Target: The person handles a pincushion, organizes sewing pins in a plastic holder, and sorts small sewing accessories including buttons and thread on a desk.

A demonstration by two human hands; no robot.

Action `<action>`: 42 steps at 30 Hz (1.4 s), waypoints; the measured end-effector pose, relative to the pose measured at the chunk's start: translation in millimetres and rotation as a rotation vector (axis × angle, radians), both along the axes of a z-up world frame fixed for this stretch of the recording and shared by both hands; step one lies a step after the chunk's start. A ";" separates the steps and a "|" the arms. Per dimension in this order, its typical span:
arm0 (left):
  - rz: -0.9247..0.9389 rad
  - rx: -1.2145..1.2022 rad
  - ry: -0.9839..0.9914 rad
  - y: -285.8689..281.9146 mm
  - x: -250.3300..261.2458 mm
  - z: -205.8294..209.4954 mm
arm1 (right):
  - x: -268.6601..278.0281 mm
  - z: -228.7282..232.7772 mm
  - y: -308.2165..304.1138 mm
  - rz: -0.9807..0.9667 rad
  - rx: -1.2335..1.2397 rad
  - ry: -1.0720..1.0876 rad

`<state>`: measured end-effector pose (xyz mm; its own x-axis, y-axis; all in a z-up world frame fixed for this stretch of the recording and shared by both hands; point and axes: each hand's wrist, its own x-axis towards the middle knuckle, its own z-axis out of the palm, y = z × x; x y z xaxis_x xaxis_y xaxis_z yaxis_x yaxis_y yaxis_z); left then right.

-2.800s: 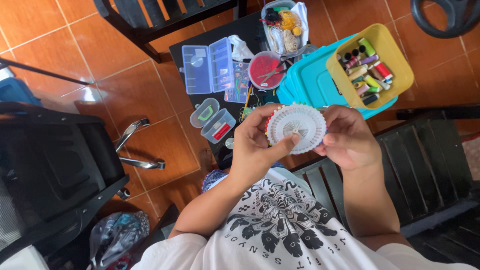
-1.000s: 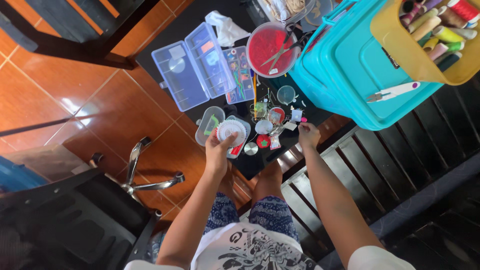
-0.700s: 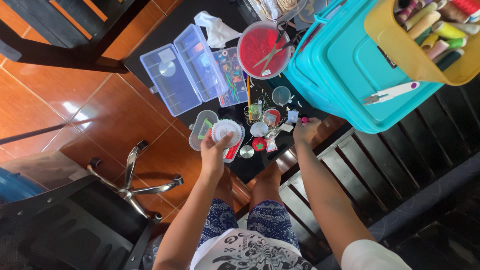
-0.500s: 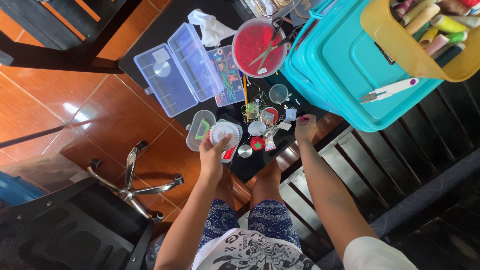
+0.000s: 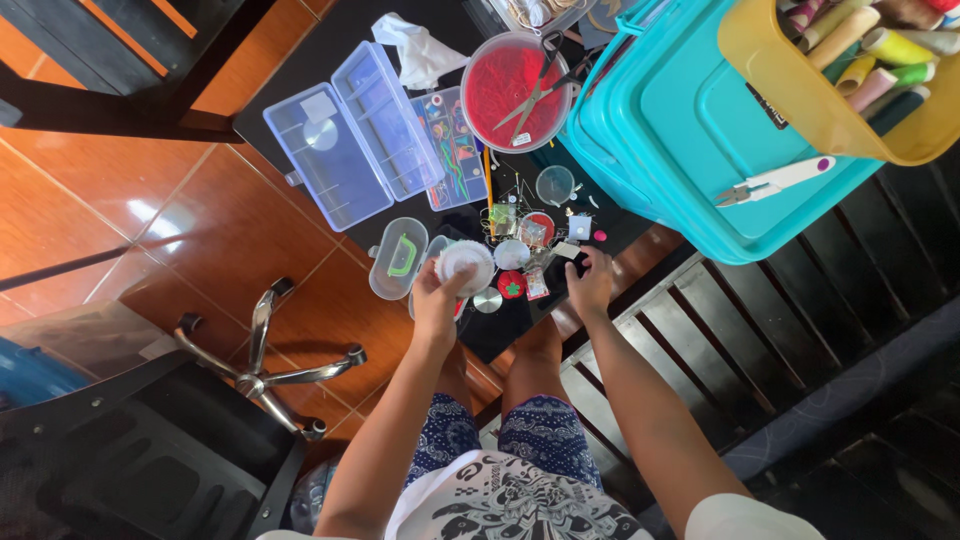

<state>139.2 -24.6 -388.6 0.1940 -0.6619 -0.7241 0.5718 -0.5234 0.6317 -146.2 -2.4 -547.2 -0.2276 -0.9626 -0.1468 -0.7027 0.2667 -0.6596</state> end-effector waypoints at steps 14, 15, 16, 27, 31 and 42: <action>0.016 0.040 -0.027 1.8 14.8 17.0 | 21.3 73.1 -17.8 0.332 -0.348 0.090; 0.033 0.048 -0.017 2.6 13.5 17.8 | 21.4 75.8 -14.4 0.330 -0.346 0.090; 0.033 0.046 -0.018 3.1 11.5 18.4 | 19.9 76.2 -11.1 0.300 -0.345 0.074; 0.254 0.029 -0.084 11.4 50.2 8.8 | 28.2 40.8 -33.4 -0.191 0.040 -0.654; 0.213 0.028 -0.090 31.4 64.5 -10.3 | 38.5 45.9 -51.6 -0.009 -0.038 -0.576; -0.117 0.014 -0.327 12.5 -13.6 -54.4 | 82.3 210.9 -112.0 0.227 -0.175 -0.973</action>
<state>125.5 -12.1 -443.0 0.3401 -0.6841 -0.6452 0.2761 -0.5832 0.7640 -63.9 -114.4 -336.2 0.1070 -0.9940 -0.0239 0.1383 0.0387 -0.9896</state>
